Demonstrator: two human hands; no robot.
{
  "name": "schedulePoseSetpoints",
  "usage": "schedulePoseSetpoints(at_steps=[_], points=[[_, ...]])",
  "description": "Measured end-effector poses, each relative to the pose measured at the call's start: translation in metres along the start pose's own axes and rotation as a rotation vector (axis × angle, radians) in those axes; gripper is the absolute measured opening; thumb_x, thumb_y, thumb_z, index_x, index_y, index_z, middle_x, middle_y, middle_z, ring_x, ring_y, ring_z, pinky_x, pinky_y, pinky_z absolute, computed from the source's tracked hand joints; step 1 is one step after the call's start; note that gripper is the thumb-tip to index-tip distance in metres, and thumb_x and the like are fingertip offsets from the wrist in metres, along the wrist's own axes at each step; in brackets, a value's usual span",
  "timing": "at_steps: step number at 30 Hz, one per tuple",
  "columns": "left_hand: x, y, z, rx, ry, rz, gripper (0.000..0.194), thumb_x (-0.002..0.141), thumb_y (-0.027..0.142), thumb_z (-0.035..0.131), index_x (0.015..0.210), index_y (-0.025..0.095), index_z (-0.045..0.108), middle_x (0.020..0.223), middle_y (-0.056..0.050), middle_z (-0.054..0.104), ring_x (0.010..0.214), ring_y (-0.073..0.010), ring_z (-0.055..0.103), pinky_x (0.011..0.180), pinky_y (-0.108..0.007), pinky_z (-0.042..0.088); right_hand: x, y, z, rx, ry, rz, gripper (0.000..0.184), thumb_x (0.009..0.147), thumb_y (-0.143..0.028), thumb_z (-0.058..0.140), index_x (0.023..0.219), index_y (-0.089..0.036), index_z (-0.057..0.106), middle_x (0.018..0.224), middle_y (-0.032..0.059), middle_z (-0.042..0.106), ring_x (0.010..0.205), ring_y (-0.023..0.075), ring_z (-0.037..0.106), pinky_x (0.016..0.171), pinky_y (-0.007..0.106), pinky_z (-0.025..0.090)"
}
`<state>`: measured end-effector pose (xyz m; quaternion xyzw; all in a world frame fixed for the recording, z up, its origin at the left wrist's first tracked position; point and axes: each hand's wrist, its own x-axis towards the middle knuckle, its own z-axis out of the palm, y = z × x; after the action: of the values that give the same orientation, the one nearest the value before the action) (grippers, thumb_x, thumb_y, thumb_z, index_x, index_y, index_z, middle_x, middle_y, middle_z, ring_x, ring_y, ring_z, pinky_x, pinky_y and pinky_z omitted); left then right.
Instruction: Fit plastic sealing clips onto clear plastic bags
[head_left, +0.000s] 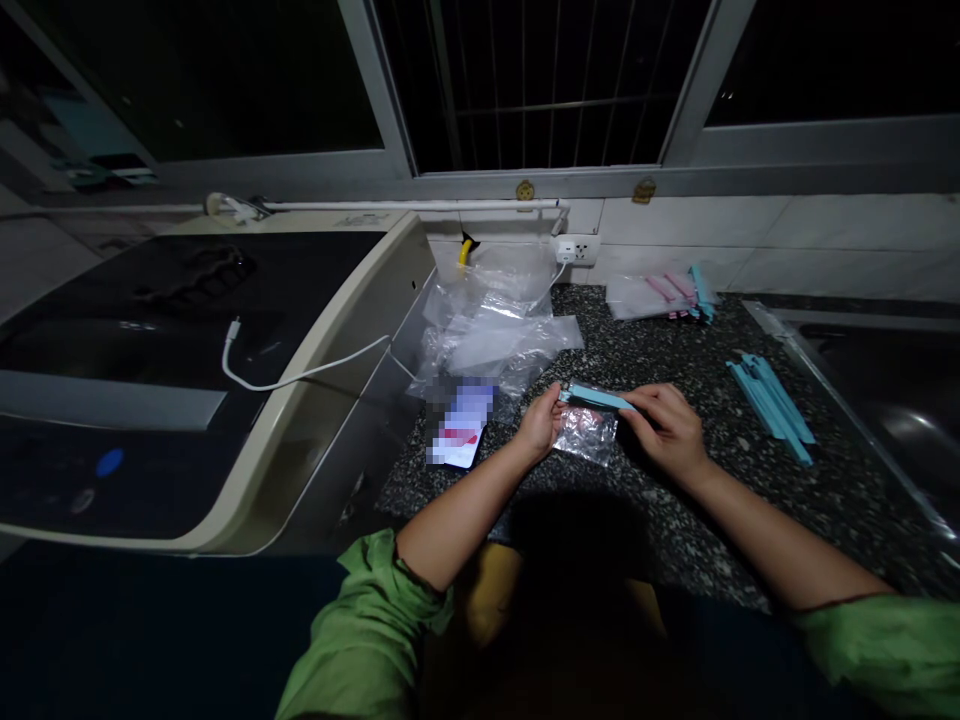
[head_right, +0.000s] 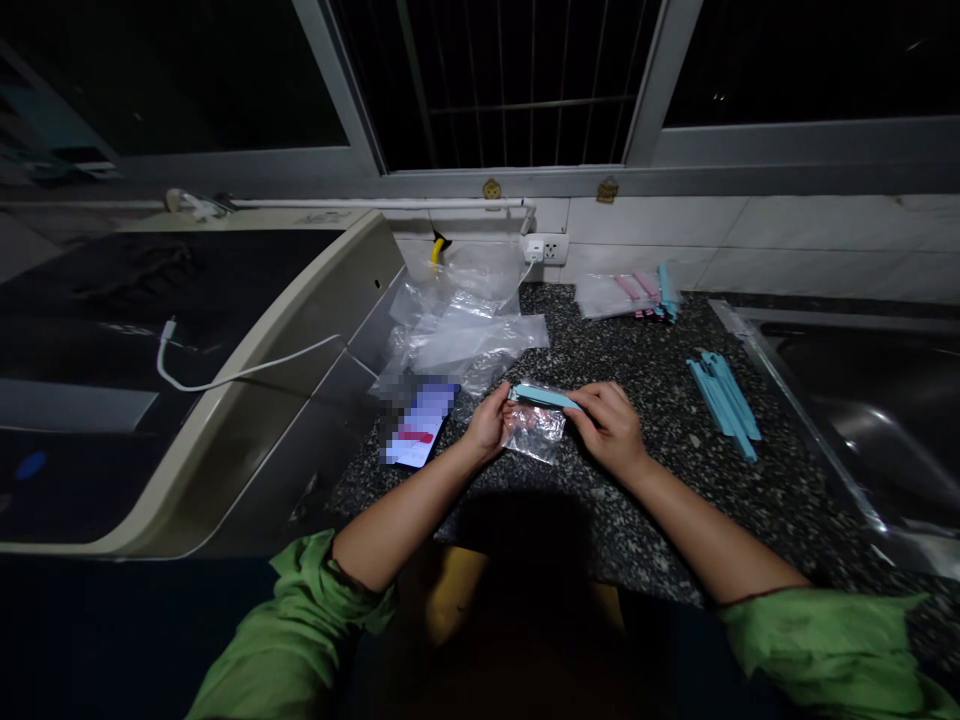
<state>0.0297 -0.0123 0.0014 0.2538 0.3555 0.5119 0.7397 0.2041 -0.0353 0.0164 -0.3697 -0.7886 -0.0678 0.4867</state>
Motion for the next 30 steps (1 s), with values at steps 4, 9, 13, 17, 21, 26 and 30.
schedulePoseSetpoints(at_steps=[4,9,13,17,21,26,30], points=[[0.002,-0.001,-0.002,0.009,0.02,0.003,0.037,0.07,0.048,0.061,0.059,0.013,0.06,0.052,-0.006,0.062,0.059,-0.0208,0.064,0.062,-0.033,0.051,0.0,-0.001,-0.001,-0.001,-0.007,0.016,0.016,0.081,-0.018,0.057,0.094,-0.023,0.065,0.079,0.0042,0.063,0.074,0.017,0.059,0.065,0.033,0.048],[0.002,0.0,-0.001,0.012,0.06,0.011,0.034,0.072,0.046,0.058,0.059,0.014,0.058,0.05,-0.003,0.057,0.056,-0.0172,0.06,0.06,-0.031,0.049,0.0,0.001,-0.001,0.007,0.017,-0.015,0.017,0.08,-0.016,0.058,0.095,-0.022,0.064,0.081,0.0047,0.063,0.076,0.0172,0.059,0.066,0.033,0.048],[0.0,0.001,0.001,0.009,0.049,0.009,0.037,0.068,0.05,0.062,0.062,0.014,0.056,0.049,0.0,0.054,0.046,-0.0112,0.052,0.05,-0.024,0.043,0.0,0.001,-0.002,0.006,0.024,-0.006,0.017,0.08,-0.016,0.057,0.095,-0.022,0.064,0.082,0.0048,0.064,0.076,0.0175,0.059,0.067,0.034,0.048],[0.001,0.001,0.0,0.001,0.041,0.021,0.039,0.07,0.051,0.061,0.062,0.013,0.056,0.05,0.0,0.053,0.045,-0.0111,0.051,0.051,-0.025,0.042,0.001,0.0,-0.004,0.009,0.022,0.025,0.015,0.081,-0.019,0.057,0.093,-0.022,0.064,0.082,0.005,0.064,0.077,0.018,0.059,0.067,0.034,0.047],[0.003,0.0,-0.001,0.006,0.031,0.018,0.041,0.072,0.052,0.059,0.06,0.013,0.057,0.047,0.0,0.052,0.044,-0.0111,0.05,0.052,-0.025,0.042,0.002,-0.001,-0.007,0.006,0.057,0.03,0.014,0.081,-0.019,0.056,0.093,-0.022,0.064,0.082,0.0051,0.064,0.076,0.0178,0.059,0.067,0.034,0.048],[0.003,0.003,-0.001,0.049,0.037,0.0,0.043,0.075,0.051,0.055,0.056,0.013,0.058,0.049,-0.004,0.059,0.045,-0.013,0.054,0.054,-0.026,0.044,0.004,0.001,-0.012,-0.015,0.078,0.074,0.011,0.083,-0.024,0.054,0.089,-0.022,0.063,0.081,0.0055,0.065,0.076,0.0189,0.06,0.069,0.037,0.048],[-0.001,0.013,-0.003,0.113,0.064,0.103,0.034,0.076,0.044,0.055,0.065,0.014,0.066,0.052,-0.005,0.063,0.065,-0.022,0.065,0.068,-0.032,0.049,0.004,0.004,-0.012,-0.023,0.094,0.109,0.01,0.083,-0.026,0.053,0.087,-0.022,0.061,0.081,0.0058,0.066,0.077,0.0204,0.06,0.069,0.039,0.049]])
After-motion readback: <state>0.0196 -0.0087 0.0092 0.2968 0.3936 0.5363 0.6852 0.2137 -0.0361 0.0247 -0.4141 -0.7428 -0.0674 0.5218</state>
